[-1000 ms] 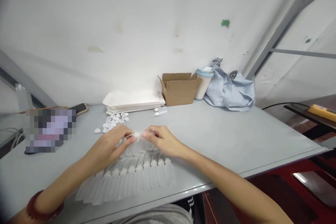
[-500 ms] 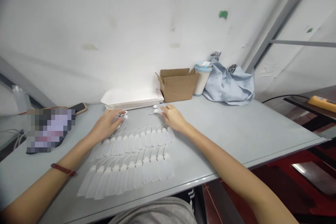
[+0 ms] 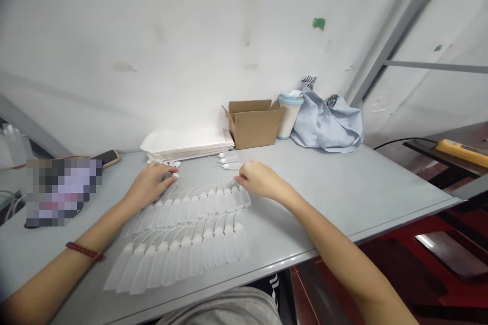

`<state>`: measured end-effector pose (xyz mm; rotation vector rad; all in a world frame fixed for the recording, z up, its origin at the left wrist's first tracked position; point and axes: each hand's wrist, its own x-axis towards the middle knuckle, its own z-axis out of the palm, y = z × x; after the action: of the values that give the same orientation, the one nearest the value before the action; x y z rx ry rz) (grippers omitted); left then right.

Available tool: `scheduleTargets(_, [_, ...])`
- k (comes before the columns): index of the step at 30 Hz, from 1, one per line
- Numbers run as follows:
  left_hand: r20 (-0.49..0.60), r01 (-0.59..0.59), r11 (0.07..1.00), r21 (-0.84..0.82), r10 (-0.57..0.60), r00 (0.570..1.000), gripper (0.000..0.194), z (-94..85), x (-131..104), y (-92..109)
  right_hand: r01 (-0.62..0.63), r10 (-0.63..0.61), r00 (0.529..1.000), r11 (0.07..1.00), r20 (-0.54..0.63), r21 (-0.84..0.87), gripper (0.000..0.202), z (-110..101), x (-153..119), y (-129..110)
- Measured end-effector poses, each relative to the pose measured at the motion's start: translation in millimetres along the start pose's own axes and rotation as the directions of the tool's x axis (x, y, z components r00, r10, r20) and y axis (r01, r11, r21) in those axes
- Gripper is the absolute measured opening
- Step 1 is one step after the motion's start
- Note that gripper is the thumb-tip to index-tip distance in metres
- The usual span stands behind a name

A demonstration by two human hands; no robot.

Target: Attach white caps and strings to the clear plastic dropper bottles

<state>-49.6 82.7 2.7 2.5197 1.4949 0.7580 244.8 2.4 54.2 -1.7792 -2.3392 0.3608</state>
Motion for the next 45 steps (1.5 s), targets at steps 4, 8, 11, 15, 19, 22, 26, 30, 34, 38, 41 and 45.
scheduleTargets(4, [-0.046, 0.016, 1.000, -0.018, -0.017, 0.999, 0.029, -3.4, -2, 8, -0.001, -0.037, 0.927, 0.995, 0.372, 0.102, 0.037, -15, -11, -3])
scheduleTargets(8, [-0.117, 0.042, 0.995, -0.087, -0.052, 0.992, 0.030, -10.5, -10, 27, -0.024, -0.012, 0.897, 0.997, 0.442, 0.076, 0.033, -16, -7, 1])
scheduleTargets(11, [-0.154, 0.034, 0.990, -0.135, -0.055, 0.986, 0.029, -15.7, -20, 44, -0.048, 0.018, 0.905, 0.997, 0.425, 0.059, 0.037, -13, -3, 4])
scheduleTargets(15, [-0.168, -0.030, 0.987, -0.158, 0.003, 0.986, 0.027, -17.6, -33, 56, -0.129, 0.053, 0.878, 0.983, 0.476, 0.128, 0.039, -9, 0, 7])
scheduleTargets(19, [-0.128, -0.001, 0.969, -0.246, -0.031, 0.991, 0.028, -16.9, -38, 63, -0.169, 0.074, 0.887, 0.971, 0.457, 0.170, 0.035, -6, 3, 11])
scheduleTargets(22, [-0.050, 0.114, 0.925, -0.361, -0.141, 0.989, 0.031, -19.2, -40, 70, -0.150, 0.054, 0.915, 0.965, 0.399, 0.215, 0.034, -5, 4, 13])
scheduleTargets(26, [0.101, 0.296, 0.816, -0.497, -0.284, 0.953, 0.036, -25.4, -40, 78, -0.060, -0.018, 0.972, 0.943, 0.234, 0.326, 0.030, -7, 0, 5])
scheduleTargets(30, [0.250, 0.381, 0.720, -0.580, -0.287, 0.925, 0.033, -29.9, -41, 81, 0.074, -0.084, 0.996, 0.875, -0.001, 0.478, 0.024, -5, -5, -12])
scheduleTargets(34, [0.279, 0.354, 0.635, -0.687, -0.219, 0.935, 0.027, -32.0, -43, 85, 0.200, -0.121, 0.974, 0.854, -0.190, 0.481, 0.021, 11, -7, -26])
scheduleTargets(38, [0.221, 0.282, 0.604, -0.746, -0.174, 0.960, 0.023, -33.9, -48, 95, 0.383, -0.255, 0.878, 0.882, -0.406, 0.274, 0.016, 33, -8, -31])
scheduleTargets(41, [0.097, 0.194, 0.630, -0.752, -0.185, 0.978, 0.019, -34.6, -51, 103, 0.464, -0.359, 0.791, 0.880, -0.495, 0.104, 0.016, 45, -9, -33])
scheduleTargets(45, [-0.004, 0.138, 0.661, -0.738, -0.209, 0.978, 0.017, -33.1, -54, 109, 0.471, -0.445, 0.708, 0.876, -0.548, -0.103, 0.015, 54, -11, -37])
